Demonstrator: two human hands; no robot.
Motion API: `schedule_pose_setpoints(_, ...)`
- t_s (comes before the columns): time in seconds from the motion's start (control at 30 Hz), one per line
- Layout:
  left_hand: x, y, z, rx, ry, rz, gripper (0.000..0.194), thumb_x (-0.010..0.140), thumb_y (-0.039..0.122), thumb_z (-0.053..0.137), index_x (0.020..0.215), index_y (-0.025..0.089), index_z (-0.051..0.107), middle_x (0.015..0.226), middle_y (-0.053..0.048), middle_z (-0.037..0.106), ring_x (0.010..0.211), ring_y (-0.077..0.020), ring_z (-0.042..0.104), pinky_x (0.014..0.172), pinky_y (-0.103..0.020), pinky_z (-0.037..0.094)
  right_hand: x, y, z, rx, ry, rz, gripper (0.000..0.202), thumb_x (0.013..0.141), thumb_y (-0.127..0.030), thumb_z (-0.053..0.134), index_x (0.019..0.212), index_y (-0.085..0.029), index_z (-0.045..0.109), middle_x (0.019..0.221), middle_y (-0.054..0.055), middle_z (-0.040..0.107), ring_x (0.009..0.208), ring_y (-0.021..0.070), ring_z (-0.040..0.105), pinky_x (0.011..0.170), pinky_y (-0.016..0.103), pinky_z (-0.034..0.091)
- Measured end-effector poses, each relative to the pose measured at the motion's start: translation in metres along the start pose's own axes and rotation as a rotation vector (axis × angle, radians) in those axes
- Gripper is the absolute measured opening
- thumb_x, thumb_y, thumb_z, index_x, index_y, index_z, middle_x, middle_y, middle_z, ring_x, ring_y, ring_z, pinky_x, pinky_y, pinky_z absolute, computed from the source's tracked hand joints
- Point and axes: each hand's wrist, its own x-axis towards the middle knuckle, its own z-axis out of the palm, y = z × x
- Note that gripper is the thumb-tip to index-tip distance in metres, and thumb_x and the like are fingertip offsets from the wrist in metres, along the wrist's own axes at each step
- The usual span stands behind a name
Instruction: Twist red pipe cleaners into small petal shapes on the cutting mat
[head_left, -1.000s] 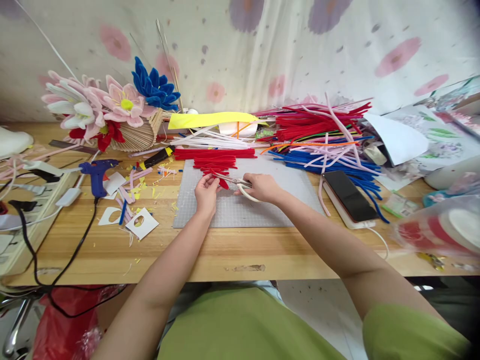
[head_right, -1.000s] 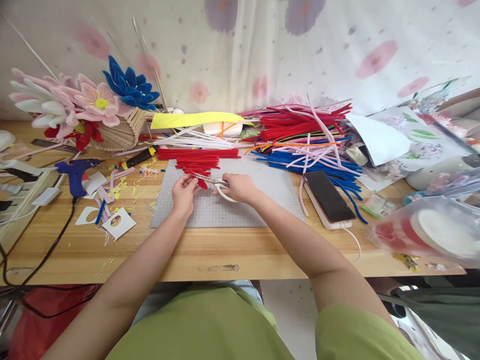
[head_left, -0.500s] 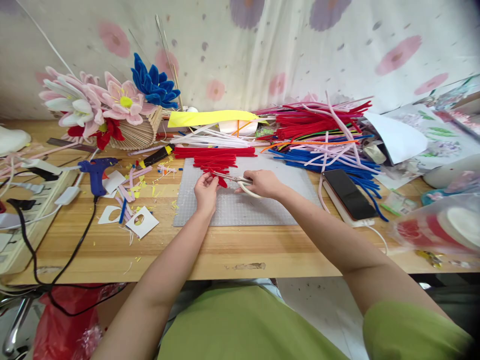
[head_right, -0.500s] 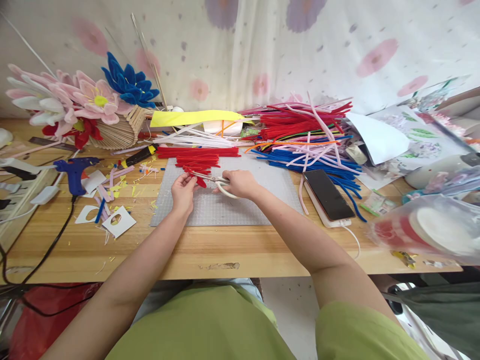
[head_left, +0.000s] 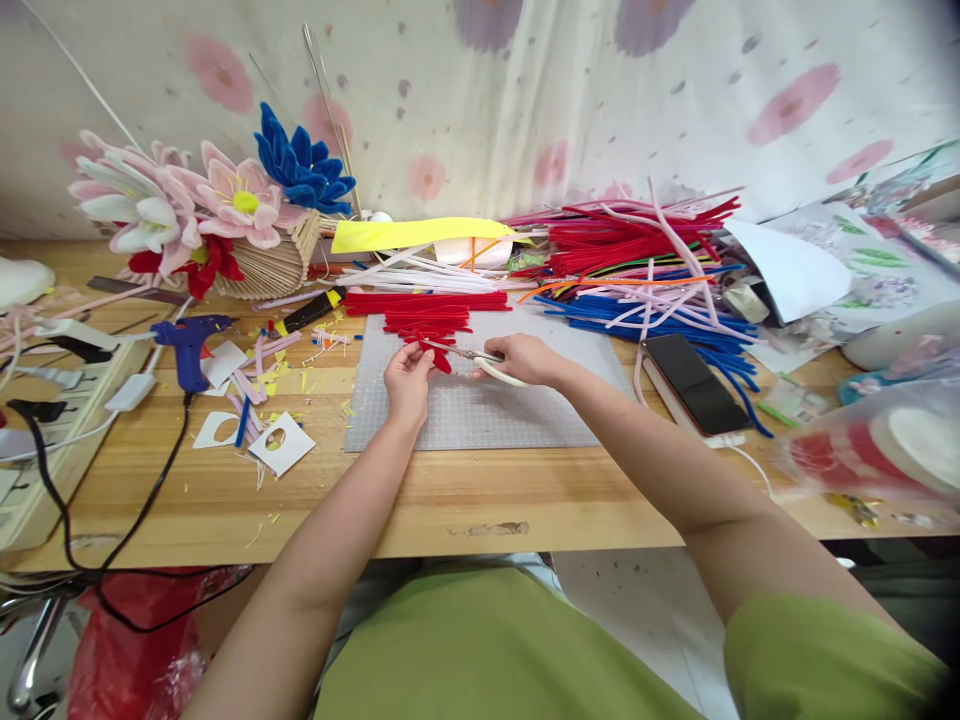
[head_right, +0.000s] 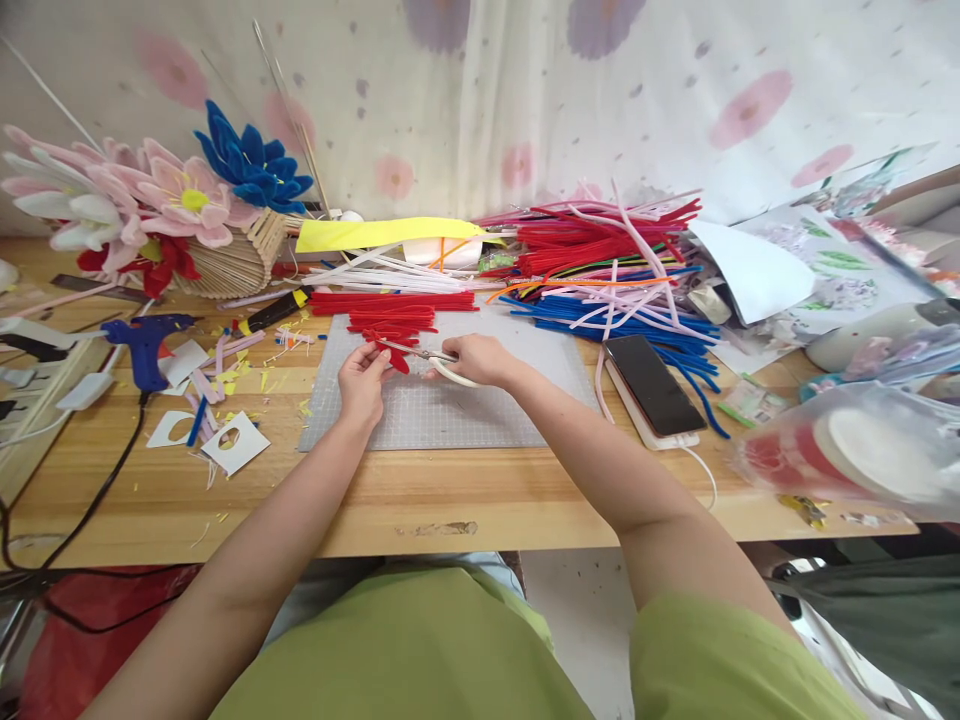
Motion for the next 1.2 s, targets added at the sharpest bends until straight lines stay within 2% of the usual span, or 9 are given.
schedule_pose_setpoints(0.27, 0.0, 0.0, 0.0, -0.013, -0.012, 0.013, 0.027, 0.055, 0.022, 0.073, 0.079, 0.016, 0.061, 0.067, 0.002, 0.059, 0.064, -0.0098, 0.057, 0.062, -0.025, 0.052, 0.001, 0.002, -0.002, -0.004, 0.006, -0.01, 0.055, 0.072, -0.071, 0.043, 0.075, -0.019, 0.061, 0.069, 0.003, 0.061, 0.06, 0.0127, 0.046, 0.054, 0.024, 0.025)
schedule_pose_setpoints(0.43, 0.003, 0.0, 0.0, 0.005, -0.028, 0.005, 0.026, 0.056, 0.02, 0.07, 0.081, 0.017, 0.061, 0.071, 0.001, 0.061, 0.066, -0.0107, 0.058, 0.058, -0.024, 0.05, 0.001, 0.006, -0.006, 0.035, -0.054, -0.039, 0.052, 0.071, -0.069, 0.049, 0.081, -0.019, 0.06, 0.075, 0.003, 0.062, 0.063, 0.0135, 0.048, 0.055, 0.024, 0.027)
schedule_pose_setpoints(0.53, 0.011, 0.005, -0.004, 0.014, 0.022, 0.006, 0.022, 0.058, 0.019, 0.066, 0.078, 0.017, 0.06, 0.074, 0.0, 0.063, 0.064, -0.0104, 0.058, 0.054, -0.021, 0.047, 0.0, 0.024, -0.011, 0.069, -0.034, -0.011, 0.049, 0.07, -0.064, 0.054, 0.088, -0.019, 0.059, 0.082, 0.003, 0.063, 0.069, 0.0147, 0.051, 0.057, 0.024, 0.03)
schedule_pose_setpoints(0.6, 0.018, 0.008, -0.009, 0.008, 0.075, 0.013, 0.02, 0.058, 0.017, 0.063, 0.077, 0.017, 0.06, 0.073, 0.001, 0.063, 0.059, -0.0087, 0.056, 0.05, -0.019, 0.044, -0.003, 0.045, -0.015, 0.084, 0.028, 0.12, 0.049, 0.071, -0.064, 0.054, 0.088, -0.018, 0.058, 0.083, 0.005, 0.063, 0.07, 0.0157, 0.053, 0.058, 0.024, 0.032)
schedule_pose_setpoints(0.7, 0.025, 0.009, -0.013, 0.041, 0.069, 0.025, 0.02, 0.059, 0.02, 0.063, 0.079, 0.018, 0.063, 0.077, 0.0, 0.064, 0.057, -0.0074, 0.053, 0.045, -0.017, 0.042, -0.011, 0.077, -0.017, 0.085, 0.132, 0.306, 0.046, 0.072, -0.056, 0.057, 0.095, -0.016, 0.056, 0.089, 0.008, 0.064, 0.073, 0.017, 0.054, 0.061, 0.026, 0.034)
schedule_pose_setpoints(0.87, 0.023, 0.006, -0.014, 0.2, -0.11, -0.016, 0.025, 0.056, 0.019, 0.071, 0.081, 0.017, 0.068, 0.071, -0.001, 0.064, 0.057, -0.009, 0.054, 0.046, -0.019, 0.044, -0.022, 0.102, -0.008, -0.057, 0.16, 0.378, 0.035, 0.078, -0.04, 0.055, 0.094, -0.009, 0.06, 0.096, 0.018, 0.063, 0.084, 0.0222, 0.056, 0.065, 0.031, 0.034)
schedule_pose_setpoints(1.03, 0.019, 0.013, -0.011, 0.368, -0.315, -0.041, 0.034, 0.049, 0.011, 0.076, 0.083, 0.017, 0.071, 0.066, -0.002, 0.065, 0.059, -0.0112, 0.056, 0.059, -0.025, 0.048, -0.022, 0.112, 0.0, -0.101, 0.224, 0.392, 0.028, 0.077, -0.027, 0.055, 0.101, -0.015, 0.063, 0.104, 0.015, 0.064, 0.094, 0.0267, 0.058, 0.074, 0.035, 0.041)
schedule_pose_setpoints(1.13, 0.02, 0.016, -0.006, 0.52, -0.437, -0.033, 0.032, 0.049, 0.007, 0.075, 0.079, 0.017, 0.072, 0.072, -0.006, 0.068, 0.067, -0.0152, 0.06, 0.072, -0.031, 0.049, -0.02, 0.107, -0.001, -0.114, 0.297, 0.405, 0.035, 0.076, -0.024, 0.055, 0.109, -0.015, 0.062, 0.111, 0.016, 0.061, 0.1, 0.0286, 0.057, 0.08, 0.038, 0.043)
schedule_pose_setpoints(1.2, 0.022, 0.014, -0.003, 0.604, -0.481, -0.038, 0.033, 0.048, 0.005, 0.075, 0.078, 0.017, 0.073, 0.073, -0.007, 0.069, 0.068, -0.0176, 0.062, 0.075, -0.034, 0.048, -0.019, 0.09, 0.0, -0.057, 0.419, 0.337, 0.035, 0.079, -0.027, 0.052, 0.11, -0.015, 0.061, 0.111, 0.015, 0.062, 0.102, 0.0268, 0.057, 0.083, 0.037, 0.043)
